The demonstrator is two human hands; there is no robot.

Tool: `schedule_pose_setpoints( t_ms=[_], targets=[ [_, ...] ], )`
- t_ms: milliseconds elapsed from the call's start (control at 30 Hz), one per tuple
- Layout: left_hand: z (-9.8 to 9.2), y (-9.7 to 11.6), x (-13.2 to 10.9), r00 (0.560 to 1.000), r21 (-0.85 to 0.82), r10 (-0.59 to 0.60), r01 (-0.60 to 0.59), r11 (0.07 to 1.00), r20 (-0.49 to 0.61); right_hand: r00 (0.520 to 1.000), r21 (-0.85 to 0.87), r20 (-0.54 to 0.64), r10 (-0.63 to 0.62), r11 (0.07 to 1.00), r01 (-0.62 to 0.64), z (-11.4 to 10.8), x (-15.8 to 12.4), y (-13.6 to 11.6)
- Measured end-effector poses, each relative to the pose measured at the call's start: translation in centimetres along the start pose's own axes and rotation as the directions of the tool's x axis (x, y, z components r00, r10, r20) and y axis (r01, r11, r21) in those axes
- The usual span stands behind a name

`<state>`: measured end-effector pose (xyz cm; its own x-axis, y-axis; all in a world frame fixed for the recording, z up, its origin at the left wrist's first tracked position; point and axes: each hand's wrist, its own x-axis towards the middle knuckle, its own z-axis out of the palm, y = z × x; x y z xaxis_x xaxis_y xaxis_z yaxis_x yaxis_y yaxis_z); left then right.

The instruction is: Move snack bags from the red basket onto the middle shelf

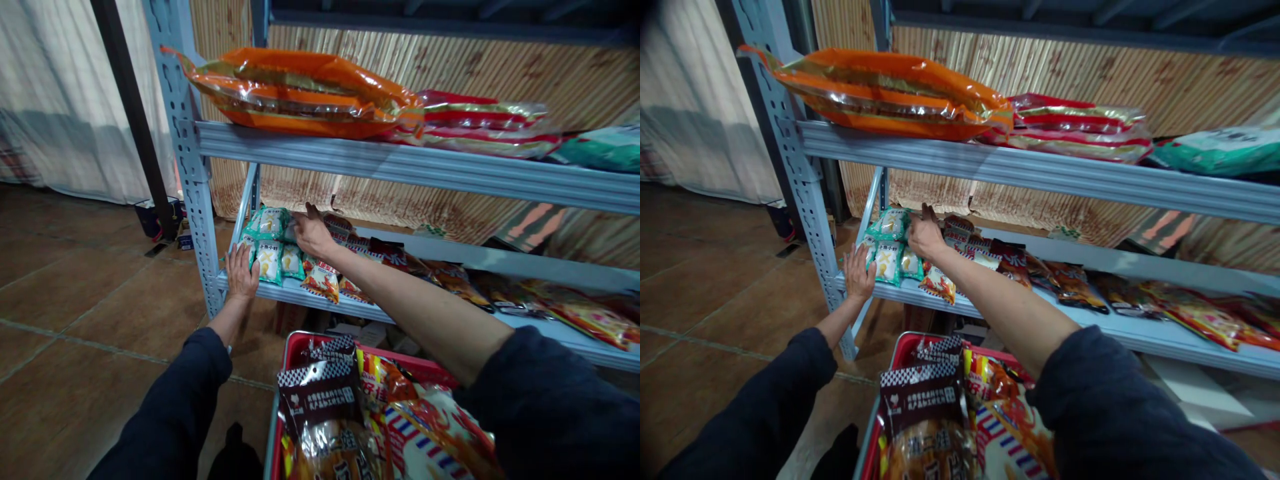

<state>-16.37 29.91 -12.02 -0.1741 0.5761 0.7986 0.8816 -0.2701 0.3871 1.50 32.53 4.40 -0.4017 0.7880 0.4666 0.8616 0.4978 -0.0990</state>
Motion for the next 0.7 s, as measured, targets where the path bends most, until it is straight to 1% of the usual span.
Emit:
schedule_pose_setpoints(
  t_ms=[67,167,233,300,367,433,533,600,633,667,700],
  targets=[
    [-0.4,0.0,0.1,1.000,-0.019,0.007,-0.006,1.000,0.011,0.999,-0.023,0.012,-0.035,0.999,0.035,-1.6,-1.2,-0.1],
    [-1.7,0.7,-0.3,0.999,-0.050,0.021,-0.020,0.999,0.024,0.994,-0.063,0.098,-0.057,0.996,0.063,-4.0,-3.4,-0.4],
    [-2.9,1.7,-1.1,0.999,-0.070,0.025,-0.023,0.997,0.022,0.986,-0.073,0.155,-0.066,0.994,0.078,-5.6,-5.1,-0.7],
    [-4.3,3.2,-2.2,0.999,-0.087,0.018,-0.015,0.996,0.027,0.979,-0.066,0.189,-0.073,0.994,0.086,-7.2,-7.2,-1.0],
    [-5.9,5.1,-3.3,0.997,-0.120,0.010,-0.001,0.993,0.077,0.967,-0.046,0.244,-0.076,0.995,0.090,-8.8,-9.5,-1.3],
    [-7.8,7.5,-4.2,0.989,-0.190,-0.004,0.033,0.981,0.148,0.954,-0.014,0.281,-0.099,0.994,0.107,-10.3,-12.0,-1.5],
    [-11.3,11.6,-4.9,0.964,-0.316,0.027,0.060,0.947,0.265,0.956,0.032,0.259,-0.137,0.991,0.133,-12.4,-15.8,-1.3],
    [-13.9,14.6,-5.1,0.950,-0.395,0.063,0.066,0.916,0.305,0.957,0.062,0.251,-0.145,0.989,0.134,-13.9,-18.1,-1.0],
    [-15.1,16.0,-5.3,0.938,-0.425,0.090,0.066,0.903,0.336,0.956,0.071,0.258,-0.141,0.989,0.127,-14.6,-19.3,-0.8],
    [-16.2,17.4,-5.4,0.915,-0.450,0.131,0.060,0.891,0.382,0.954,0.082,0.267,-0.136,0.990,0.118,-15.3,-20.3,-0.6],
    [-17.1,18.7,-5.7,0.869,-0.468,0.194,0.048,0.882,0.455,0.952,0.094,0.277,-0.127,0.990,0.105,-15.9,-21.4,-0.4]
  ],
)
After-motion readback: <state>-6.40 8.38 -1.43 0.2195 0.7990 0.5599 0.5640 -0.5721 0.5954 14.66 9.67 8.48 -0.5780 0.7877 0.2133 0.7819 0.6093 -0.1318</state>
